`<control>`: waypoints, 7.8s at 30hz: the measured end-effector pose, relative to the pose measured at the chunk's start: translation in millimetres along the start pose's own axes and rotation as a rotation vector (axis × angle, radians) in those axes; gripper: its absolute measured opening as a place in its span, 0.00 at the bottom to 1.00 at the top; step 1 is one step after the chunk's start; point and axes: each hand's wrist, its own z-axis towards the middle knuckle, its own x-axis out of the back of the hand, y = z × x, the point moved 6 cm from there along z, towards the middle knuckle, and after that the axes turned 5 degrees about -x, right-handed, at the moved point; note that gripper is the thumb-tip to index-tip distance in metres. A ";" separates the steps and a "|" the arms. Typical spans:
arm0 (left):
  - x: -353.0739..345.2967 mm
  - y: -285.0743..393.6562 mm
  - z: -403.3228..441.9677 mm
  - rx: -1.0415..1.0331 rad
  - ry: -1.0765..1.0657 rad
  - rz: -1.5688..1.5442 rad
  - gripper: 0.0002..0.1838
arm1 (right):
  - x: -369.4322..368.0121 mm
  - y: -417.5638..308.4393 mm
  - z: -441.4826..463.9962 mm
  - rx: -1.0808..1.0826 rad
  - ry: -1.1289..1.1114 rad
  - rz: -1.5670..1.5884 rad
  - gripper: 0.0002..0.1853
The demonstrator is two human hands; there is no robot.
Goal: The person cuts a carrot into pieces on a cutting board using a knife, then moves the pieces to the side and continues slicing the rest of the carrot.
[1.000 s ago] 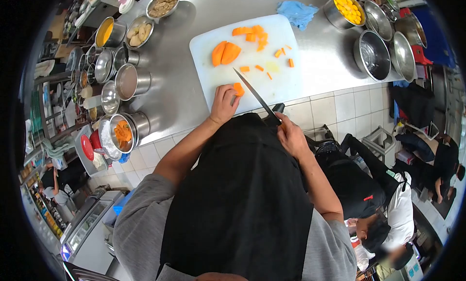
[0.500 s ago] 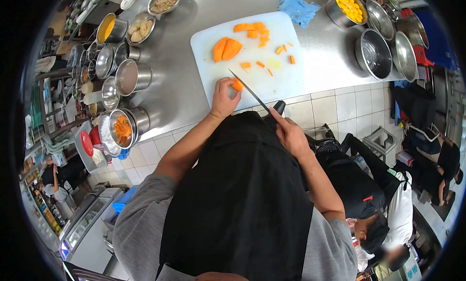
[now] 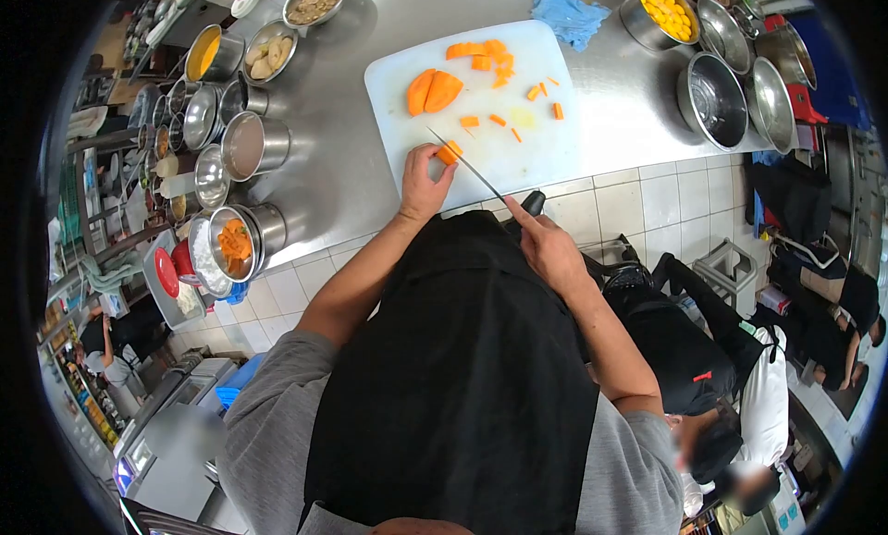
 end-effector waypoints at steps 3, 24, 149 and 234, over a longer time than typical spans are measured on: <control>0.0 0.6 -0.5 0.001 0.001 -0.005 0.25 | -3.2 4.2 0.2 -0.033 -0.038 -0.023 0.38; -12.8 1.5 2.2 -0.115 0.121 0.016 0.23 | -26.4 69.3 21.7 0.094 0.040 -0.058 0.40; 0.1 8.1 5.5 -0.106 -0.073 0.111 0.24 | -8.6 14.5 -8.9 0.069 0.024 -0.001 0.37; -3.6 7.1 12.0 -0.009 -0.089 0.168 0.23 | 0.7 5.2 17.2 0.081 -0.041 0.003 0.37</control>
